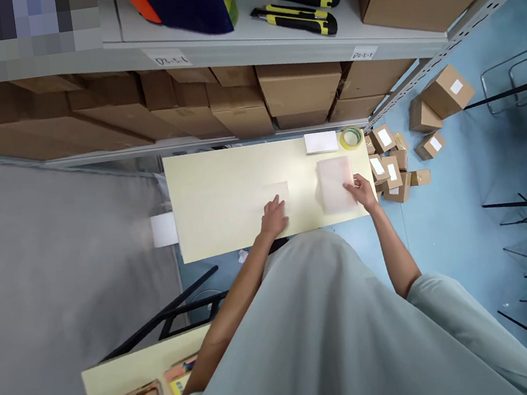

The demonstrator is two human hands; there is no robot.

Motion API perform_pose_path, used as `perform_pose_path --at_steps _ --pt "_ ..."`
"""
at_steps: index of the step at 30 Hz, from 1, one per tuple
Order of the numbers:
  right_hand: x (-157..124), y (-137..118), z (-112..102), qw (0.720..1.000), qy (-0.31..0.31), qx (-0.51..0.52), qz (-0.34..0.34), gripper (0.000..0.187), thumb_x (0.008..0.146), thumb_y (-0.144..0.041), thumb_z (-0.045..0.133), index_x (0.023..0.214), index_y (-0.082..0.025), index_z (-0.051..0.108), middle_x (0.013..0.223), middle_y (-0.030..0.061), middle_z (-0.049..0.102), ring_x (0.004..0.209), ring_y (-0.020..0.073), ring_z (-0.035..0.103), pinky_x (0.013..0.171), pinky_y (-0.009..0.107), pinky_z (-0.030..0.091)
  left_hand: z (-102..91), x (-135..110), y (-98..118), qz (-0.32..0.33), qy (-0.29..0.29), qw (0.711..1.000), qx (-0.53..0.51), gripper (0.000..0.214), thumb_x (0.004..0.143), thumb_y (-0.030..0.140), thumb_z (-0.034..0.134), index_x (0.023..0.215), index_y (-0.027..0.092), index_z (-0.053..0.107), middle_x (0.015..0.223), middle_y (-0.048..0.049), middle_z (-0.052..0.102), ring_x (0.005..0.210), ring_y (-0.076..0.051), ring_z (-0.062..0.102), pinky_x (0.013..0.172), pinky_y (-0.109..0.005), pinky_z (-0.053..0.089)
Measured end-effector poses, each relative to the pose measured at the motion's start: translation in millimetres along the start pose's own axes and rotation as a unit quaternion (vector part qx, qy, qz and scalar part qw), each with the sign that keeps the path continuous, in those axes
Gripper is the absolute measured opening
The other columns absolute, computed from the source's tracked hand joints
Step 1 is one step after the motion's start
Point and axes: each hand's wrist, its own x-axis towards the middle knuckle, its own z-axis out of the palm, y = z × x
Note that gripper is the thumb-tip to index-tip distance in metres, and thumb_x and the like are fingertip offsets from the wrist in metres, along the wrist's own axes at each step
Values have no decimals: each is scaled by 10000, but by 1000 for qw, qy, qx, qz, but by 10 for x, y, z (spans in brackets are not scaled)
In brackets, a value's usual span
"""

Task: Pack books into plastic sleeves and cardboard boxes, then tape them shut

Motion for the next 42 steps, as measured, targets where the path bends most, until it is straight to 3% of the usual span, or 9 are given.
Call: perform_pose_path --at_steps 3,8,11,13,16,19,24,29,42 --pt "-307 -354 173 997 -47 65 -3 582 674 -664 914 925 -258 582 899 11 771 733 183 674 624 288 546 -147 -13 34 -3 12 984 -177 678 923 455 760 1541 212 626 1738 -168 492 1625 -378 428 1318 -525 382" --pt "-797 -851 893 980 -148 136 1 572 717 -625 955 1041 -256 662 1032 39 820 949 243 767 820 353 634 -591 -320 -5 -22 -55 876 -479 885 982 881 444 1480 190 683 1474 -205 728 1370 -346 688 1098 -467 573" --pt "-989 -1034 1278 972 -171 160 7 600 741 -627 953 1138 -268 681 1054 41 829 1023 283 782 856 392 654 -910 -587 -97 9 -87 829 -552 974 938 963 389 1315 159 790 1275 -201 811 1283 -353 727 1077 -468 575" --pt "-1071 -1104 1470 973 -167 163 3 611 755 -628 945 1178 -275 682 1050 40 832 1039 299 786 860 415 662 -1081 -747 -206 38 -68 813 -577 868 931 915 519 1226 159 825 1218 -175 825 1265 -343 728 1078 -446 569" --pt "-1166 -1154 1697 974 -154 164 2 627 738 -619 955 1185 -277 677 1090 47 838 1046 304 790 886 441 669 -1234 -913 -430 36 -13 816 -576 620 831 697 840 1172 179 834 1213 -137 823 1225 -318 731 1010 -398 585" --pt "-1279 -1180 1904 976 -145 163 8 635 713 -615 972 1153 -271 670 1111 54 841 1043 302 793 905 442 669 -1298 -980 -663 -27 30 825 -564 674 716 513 980 1299 240 780 1349 -126 782 1222 -283 734 936 -351 593" --pt "-1527 -1211 2223 976 -142 162 8 628 712 -634 971 1138 -271 685 1081 47 838 1064 308 790 871 418 672 -1394 -1045 -917 -39 -31 801 -597 589 808 673 885 1148 204 780 1251 -159 812 1167 -297 761 953 -413 622" --pt "-1702 -1114 2390 980 -126 154 5 623 700 -635 978 1120 -272 697 1065 52 834 1046 307 779 844 418 666 -1516 -1232 -1008 -11 -94 779 -620 630 682 675 958 1036 175 813 1031 -133 841 1026 -317 784 894 -434 629" --pt "-1746 -894 2716 991 -77 105 -4 630 723 -715 902 1044 -266 601 892 12 810 733 201 733 641 305 586 -1593 -1538 -1021 63 88 867 -486 509 763 661 863 949 239 648 1002 -42 748 1006 -225 715 870 -319 576"
